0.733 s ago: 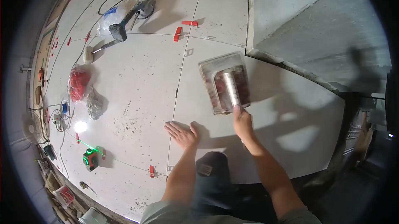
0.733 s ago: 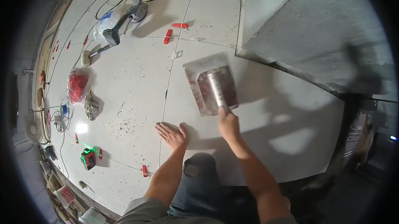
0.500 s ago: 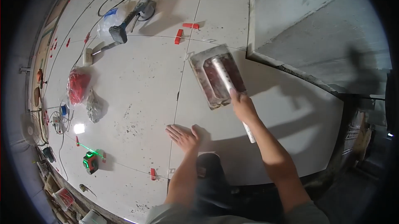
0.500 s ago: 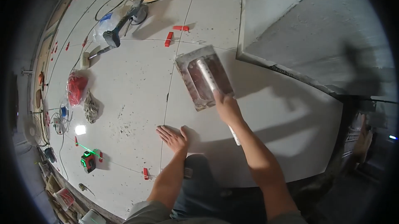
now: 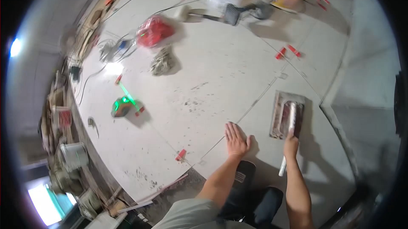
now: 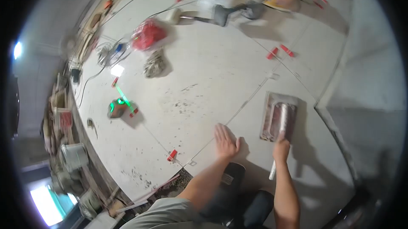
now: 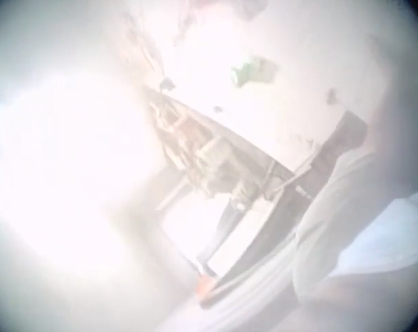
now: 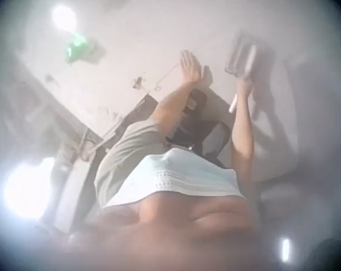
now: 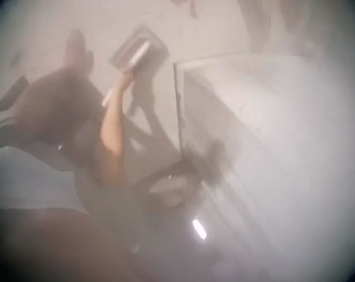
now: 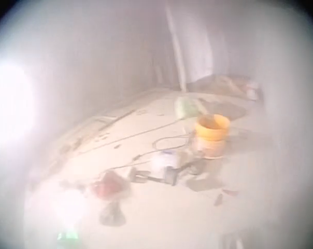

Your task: The person kneels on the floor and uses a trowel to spread adhesive on large white tiles. They also use a tape measure to check dimensions and a laser level is visible nearby. Another person is seen working in the background.

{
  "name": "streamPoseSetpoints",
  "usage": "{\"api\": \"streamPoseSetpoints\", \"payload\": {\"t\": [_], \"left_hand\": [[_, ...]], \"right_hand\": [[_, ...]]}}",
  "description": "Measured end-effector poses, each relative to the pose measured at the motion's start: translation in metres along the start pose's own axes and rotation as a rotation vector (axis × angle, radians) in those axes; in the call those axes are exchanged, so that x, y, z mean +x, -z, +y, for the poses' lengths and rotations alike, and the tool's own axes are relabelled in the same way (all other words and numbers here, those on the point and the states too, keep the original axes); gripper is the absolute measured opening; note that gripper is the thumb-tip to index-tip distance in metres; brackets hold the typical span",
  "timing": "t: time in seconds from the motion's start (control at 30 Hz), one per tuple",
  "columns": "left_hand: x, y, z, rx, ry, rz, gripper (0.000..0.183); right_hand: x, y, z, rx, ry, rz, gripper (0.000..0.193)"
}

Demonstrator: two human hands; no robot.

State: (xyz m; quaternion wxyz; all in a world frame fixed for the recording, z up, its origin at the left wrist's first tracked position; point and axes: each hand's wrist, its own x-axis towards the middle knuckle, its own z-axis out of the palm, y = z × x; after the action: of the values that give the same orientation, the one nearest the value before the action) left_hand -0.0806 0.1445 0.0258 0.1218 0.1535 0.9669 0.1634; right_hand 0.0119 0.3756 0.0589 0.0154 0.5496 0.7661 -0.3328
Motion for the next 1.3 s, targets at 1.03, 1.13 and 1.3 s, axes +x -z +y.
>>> {"api": "streamPoseSetpoints", "payload": {"t": [1.03, 1.13, 1.3], "left_hand": [[0.034, -0.002, -0.031, 0.039, -0.110, 0.116, 0.097], [0.066, 0.014, -0.071, 0.077, -0.111, 0.170, 0.094], [0.115, 0.095, -0.192, 0.259, -0.086, 0.428, 0.086]], "right_hand": [[-0.011, 0.028, 0.000, 0.238, -0.132, -0.377, 0.078], [-0.005, 0.027, 0.005, 0.284, -0.132, -0.422, 0.076], [-0.002, 0.027, 0.005, 0.358, -0.189, -0.487, 0.067]]}}
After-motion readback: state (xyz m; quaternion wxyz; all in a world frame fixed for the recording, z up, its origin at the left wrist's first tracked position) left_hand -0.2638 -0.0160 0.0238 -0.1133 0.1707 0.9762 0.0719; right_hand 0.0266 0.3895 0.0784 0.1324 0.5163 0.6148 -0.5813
